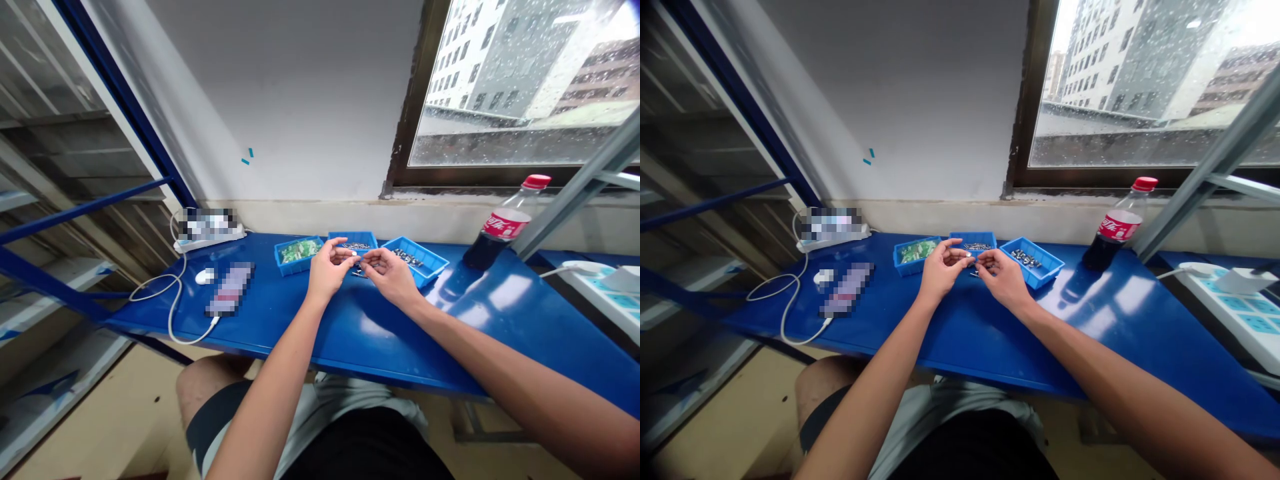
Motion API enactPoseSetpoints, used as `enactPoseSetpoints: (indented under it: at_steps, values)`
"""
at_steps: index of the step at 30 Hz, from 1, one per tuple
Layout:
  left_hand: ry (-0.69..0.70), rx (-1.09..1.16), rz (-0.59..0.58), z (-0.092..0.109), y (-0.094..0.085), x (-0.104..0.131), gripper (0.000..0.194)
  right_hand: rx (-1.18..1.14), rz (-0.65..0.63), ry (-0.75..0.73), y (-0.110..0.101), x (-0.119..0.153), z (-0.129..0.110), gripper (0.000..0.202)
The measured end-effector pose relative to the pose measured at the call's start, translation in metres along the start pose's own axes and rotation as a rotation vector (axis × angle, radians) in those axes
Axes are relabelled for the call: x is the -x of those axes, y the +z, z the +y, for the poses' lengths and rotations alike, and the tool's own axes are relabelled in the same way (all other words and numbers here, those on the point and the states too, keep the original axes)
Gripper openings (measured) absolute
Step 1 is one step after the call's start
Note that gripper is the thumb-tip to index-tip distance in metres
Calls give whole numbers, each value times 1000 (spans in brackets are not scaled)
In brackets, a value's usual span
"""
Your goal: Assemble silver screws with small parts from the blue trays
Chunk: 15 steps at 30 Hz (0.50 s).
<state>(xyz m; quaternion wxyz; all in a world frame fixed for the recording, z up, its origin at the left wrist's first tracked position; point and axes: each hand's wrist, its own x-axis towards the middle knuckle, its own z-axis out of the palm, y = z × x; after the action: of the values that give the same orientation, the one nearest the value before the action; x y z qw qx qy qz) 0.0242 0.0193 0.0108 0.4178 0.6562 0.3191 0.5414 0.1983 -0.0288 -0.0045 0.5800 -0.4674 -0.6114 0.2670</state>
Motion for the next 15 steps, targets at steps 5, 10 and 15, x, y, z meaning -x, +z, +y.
enactPoseSetpoints:
  at_steps: [5, 10, 15]
  values:
    - [-36, 26, -77, 0, 3, 3, 42, 78, 2, -70, -1, 1, -8, 29]
    - [-36, 13, -110, 1, 3, 5, 47, 121, -10, -57, -2, 1, -6, 24]
    - [-23, -14, -63, -4, 3, 3, 44, 127, -13, -54, -3, -1, -2, 23]
